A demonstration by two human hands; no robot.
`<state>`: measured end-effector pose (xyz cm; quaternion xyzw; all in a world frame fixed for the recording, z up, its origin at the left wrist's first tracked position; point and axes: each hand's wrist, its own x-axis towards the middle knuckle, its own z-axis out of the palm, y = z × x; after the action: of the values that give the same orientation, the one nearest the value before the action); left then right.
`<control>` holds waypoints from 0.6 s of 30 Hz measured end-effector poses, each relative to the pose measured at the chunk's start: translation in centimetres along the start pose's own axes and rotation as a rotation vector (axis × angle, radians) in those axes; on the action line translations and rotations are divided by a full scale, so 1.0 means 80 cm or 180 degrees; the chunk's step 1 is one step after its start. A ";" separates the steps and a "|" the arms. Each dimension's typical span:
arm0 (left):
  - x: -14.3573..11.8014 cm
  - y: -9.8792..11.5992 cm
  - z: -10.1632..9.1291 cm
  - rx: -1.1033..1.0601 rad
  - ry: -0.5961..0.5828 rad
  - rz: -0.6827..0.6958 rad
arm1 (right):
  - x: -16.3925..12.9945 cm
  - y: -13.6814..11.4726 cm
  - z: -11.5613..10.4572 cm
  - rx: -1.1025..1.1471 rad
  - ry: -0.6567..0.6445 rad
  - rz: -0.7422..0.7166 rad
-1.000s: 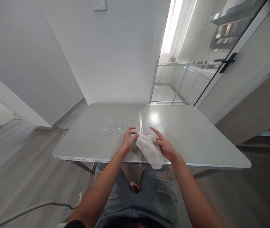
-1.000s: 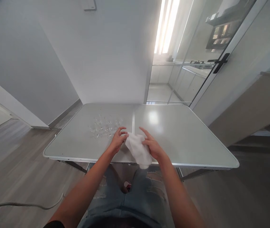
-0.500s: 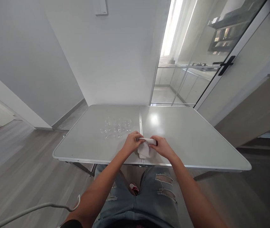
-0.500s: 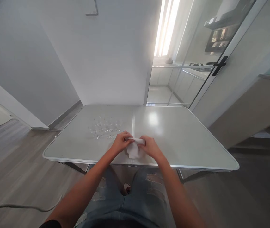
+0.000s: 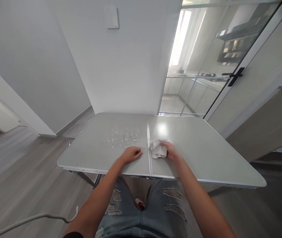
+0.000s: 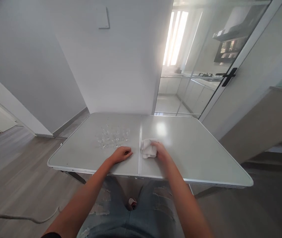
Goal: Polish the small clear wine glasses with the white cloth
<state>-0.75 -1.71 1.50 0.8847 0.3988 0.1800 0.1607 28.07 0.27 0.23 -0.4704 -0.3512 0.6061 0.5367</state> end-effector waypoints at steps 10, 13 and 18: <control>-0.005 0.006 0.007 0.0359 0.0031 -0.0008 | 0.004 0.013 -0.002 0.0405 -0.0042 0.0083; -0.005 0.006 0.008 0.0352 0.0056 0.0016 | 0.004 0.012 0.001 0.0369 -0.0069 0.0082; -0.003 0.003 0.008 0.0249 0.0100 -0.0051 | 0.005 0.012 0.001 0.0350 -0.0079 0.0038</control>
<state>-0.45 -2.18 0.97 0.8841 0.4152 0.1768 0.1212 27.67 0.50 -0.74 -0.4347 -0.3212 0.6334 0.5537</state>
